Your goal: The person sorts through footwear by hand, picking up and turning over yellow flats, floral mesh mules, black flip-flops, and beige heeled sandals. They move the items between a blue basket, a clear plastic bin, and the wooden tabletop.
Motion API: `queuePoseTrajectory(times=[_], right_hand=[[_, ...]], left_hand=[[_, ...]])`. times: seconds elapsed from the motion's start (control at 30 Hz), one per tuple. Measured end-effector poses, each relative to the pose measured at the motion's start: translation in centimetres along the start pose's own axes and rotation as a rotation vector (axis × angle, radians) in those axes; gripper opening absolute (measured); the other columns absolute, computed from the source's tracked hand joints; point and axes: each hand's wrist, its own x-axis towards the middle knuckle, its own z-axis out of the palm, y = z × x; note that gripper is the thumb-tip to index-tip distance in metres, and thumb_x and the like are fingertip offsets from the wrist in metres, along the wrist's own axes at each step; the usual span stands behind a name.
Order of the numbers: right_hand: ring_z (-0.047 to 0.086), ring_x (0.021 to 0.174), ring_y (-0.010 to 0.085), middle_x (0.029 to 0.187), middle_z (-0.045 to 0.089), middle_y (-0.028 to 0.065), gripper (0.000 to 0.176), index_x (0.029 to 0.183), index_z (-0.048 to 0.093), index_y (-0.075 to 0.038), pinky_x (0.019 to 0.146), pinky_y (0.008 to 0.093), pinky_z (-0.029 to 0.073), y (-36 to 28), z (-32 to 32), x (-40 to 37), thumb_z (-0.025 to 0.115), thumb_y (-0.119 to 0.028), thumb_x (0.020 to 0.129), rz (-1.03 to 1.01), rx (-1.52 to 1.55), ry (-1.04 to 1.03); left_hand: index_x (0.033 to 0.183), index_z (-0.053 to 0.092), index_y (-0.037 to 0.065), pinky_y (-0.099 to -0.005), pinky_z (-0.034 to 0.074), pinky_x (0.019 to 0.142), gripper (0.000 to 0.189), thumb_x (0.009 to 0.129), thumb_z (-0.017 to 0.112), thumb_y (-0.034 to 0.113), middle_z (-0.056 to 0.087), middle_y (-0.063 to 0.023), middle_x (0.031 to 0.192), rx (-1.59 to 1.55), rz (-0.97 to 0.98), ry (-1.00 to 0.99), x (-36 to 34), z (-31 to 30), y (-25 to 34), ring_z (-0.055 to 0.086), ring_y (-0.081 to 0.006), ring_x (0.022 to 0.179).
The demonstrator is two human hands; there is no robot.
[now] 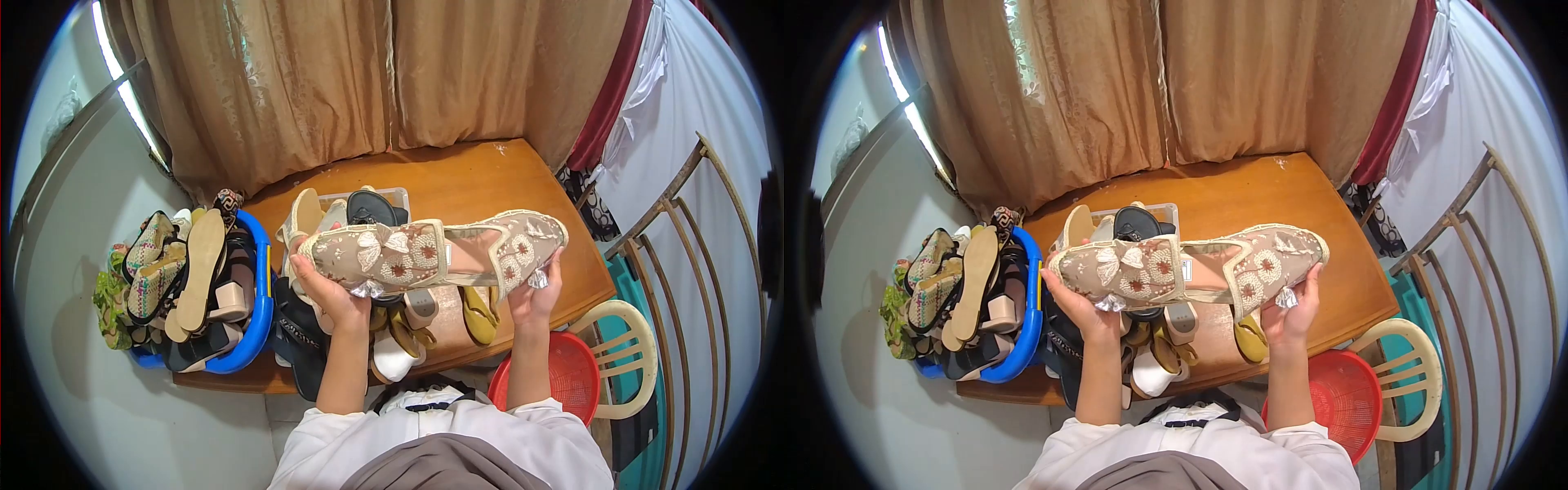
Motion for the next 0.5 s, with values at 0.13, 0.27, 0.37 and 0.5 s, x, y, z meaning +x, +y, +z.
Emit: queuePoseTrajectory(times=[0.13, 0.27, 0.37, 0.5], right_hand=[[0.055, 0.105, 0.0229, 0.116, 0.055, 0.0099, 0.044, 0.123, 0.046, -0.006, 0.090, 0.0382, 0.045, 0.0, -0.9, 0.8, 0.028, -0.038, 0.098, -0.087, -0.160, 0.008], [0.055, 0.104, 0.0227, 0.116, 0.055, 0.0103, 0.046, 0.124, 0.045, -0.006, 0.091, 0.0377, 0.044, 0.3, -2.1, 0.9, 0.027, -0.039, 0.098, -0.064, -0.203, -0.038], [0.054, 0.106, 0.0232, 0.116, 0.055, 0.0107, 0.046, 0.124, 0.045, -0.005, 0.093, 0.0383, 0.042, 0.3, -2.7, 0.6, 0.027, -0.039, 0.098, 0.010, -0.204, -0.201], [0.052, 0.109, 0.0230, 0.121, 0.052, 0.0104, 0.045, 0.126, 0.042, -0.006, 0.093, 0.0392, 0.042, 2.0, -0.9, -0.5, 0.027, -0.038, 0.098, 0.007, -0.267, -0.084]], left_hand=[[0.115, 0.045, 0.010, -0.0424, 0.046, 0.091, 0.045, 0.094, 0.036, 0.048, 0.054, -0.0148, 0.113, -0.041, -0.092, 0.025, -0.5, 0.7, 0.7, 0.053, -0.0280, 0.107], [0.111, 0.047, 0.012, -0.0436, 0.047, 0.089, 0.038, 0.092, 0.041, 0.044, 0.053, -0.0134, 0.109, -0.032, -0.183, -0.018, -0.5, 0.2, 0.3, 0.053, -0.0287, 0.105], [0.108, 0.046, 0.012, -0.0453, 0.048, 0.086, 0.032, 0.092, 0.041, 0.038, 0.052, -0.0119, 0.103, -0.125, -0.235, 0.003, -1.1, -0.2, -0.3, 0.054, -0.0295, 0.103], [0.108, 0.046, 0.012, -0.0473, 0.048, 0.087, 0.032, 0.091, 0.041, 0.039, 0.052, -0.0107, 0.104, -0.210, -0.213, 0.060, -1.1, -0.4, -0.8, 0.052, -0.0294, 0.104]])
